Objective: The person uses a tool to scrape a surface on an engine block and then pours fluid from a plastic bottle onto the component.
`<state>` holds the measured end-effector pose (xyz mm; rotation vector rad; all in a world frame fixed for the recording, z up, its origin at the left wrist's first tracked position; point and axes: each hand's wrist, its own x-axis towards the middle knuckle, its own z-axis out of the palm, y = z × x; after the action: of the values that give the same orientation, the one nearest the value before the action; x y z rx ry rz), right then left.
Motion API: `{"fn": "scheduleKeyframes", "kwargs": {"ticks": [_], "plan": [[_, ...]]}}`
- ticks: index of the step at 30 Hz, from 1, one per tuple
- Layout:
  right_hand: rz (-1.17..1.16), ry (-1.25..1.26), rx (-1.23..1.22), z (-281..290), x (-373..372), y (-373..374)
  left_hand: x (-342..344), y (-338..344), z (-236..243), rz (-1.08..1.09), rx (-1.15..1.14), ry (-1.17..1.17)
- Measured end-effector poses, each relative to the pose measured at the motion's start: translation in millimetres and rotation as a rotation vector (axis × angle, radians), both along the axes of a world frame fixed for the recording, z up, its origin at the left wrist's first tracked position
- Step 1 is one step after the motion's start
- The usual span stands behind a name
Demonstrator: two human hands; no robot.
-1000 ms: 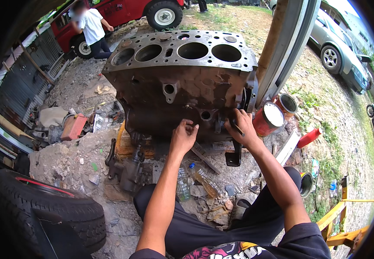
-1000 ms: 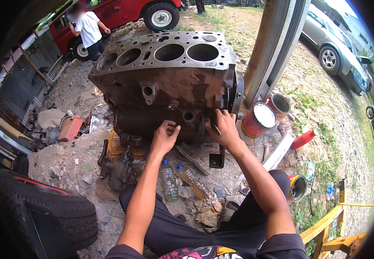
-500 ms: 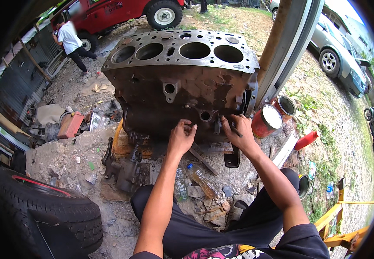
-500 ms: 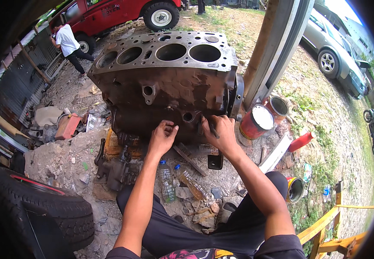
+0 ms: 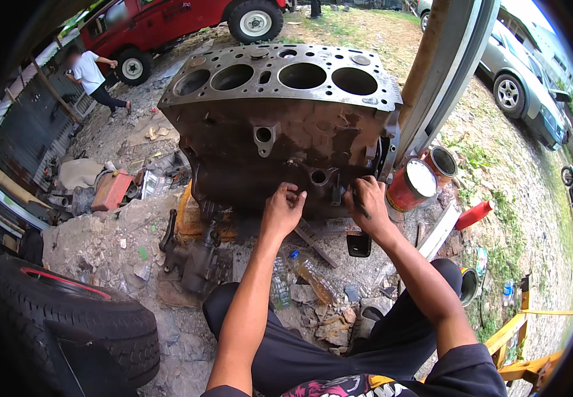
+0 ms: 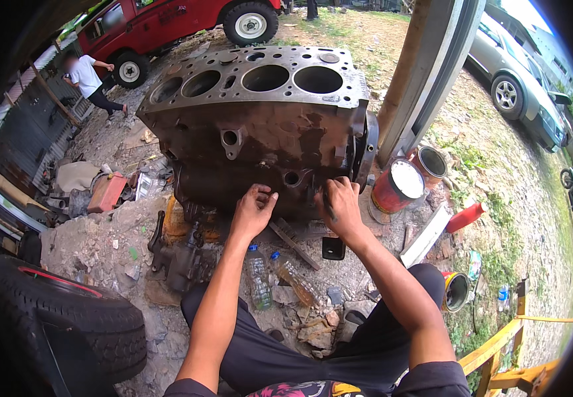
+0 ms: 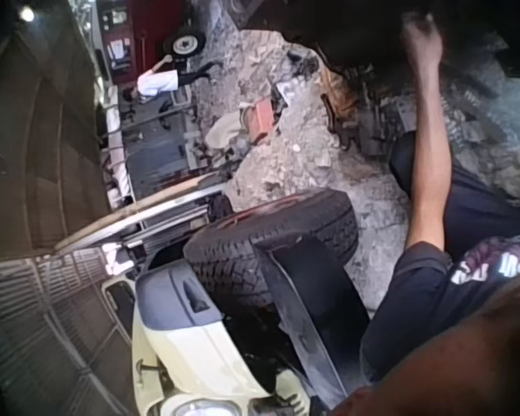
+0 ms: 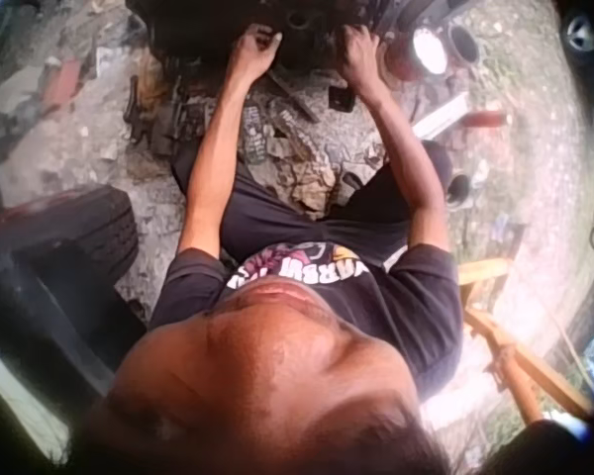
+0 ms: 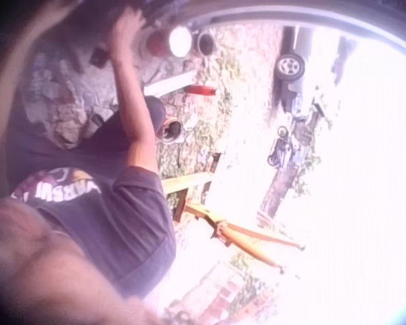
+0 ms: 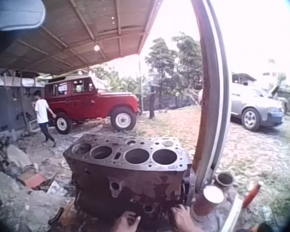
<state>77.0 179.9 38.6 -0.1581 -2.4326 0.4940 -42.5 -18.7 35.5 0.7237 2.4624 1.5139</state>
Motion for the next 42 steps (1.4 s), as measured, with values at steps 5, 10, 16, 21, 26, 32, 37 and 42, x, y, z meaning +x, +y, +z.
{"fn": "scheduleKeyframes", "kwargs": {"ticks": [5, 10, 16, 21, 26, 32, 37, 42], "plan": [[-0.045, -0.021, -0.028, 12, -7, 9, 0, 1, -5, 0.004, -0.012, 0.015], [0.057, -0.073, 0.032, 14, 4, 2, 0, 1, -2, -0.005, -0.018, -0.01], [0.04, -0.178, -0.002, 13, -4, 8, 0, 3, -2, -0.015, -0.014, -0.016], [0.02, -0.013, -0.009, 27, -5, 3, -2, -1, -4, 0.005, 0.008, 0.009], [0.041, -0.069, 0.018, 10, -4, 0, 0, 0, -3, -0.001, -0.002, 0.013], [-0.052, 0.024, 0.014, 24, -7, 5, 1, 3, 0, -0.013, -0.014, 0.001], [0.045, -0.091, 0.009, 12, 2, -1, -2, 1, -4, -0.014, -0.008, 0.0], [-0.003, -0.058, 0.043, 28, -6, 11, 1, 2, -2, -0.026, -0.001, 0.002]]}}
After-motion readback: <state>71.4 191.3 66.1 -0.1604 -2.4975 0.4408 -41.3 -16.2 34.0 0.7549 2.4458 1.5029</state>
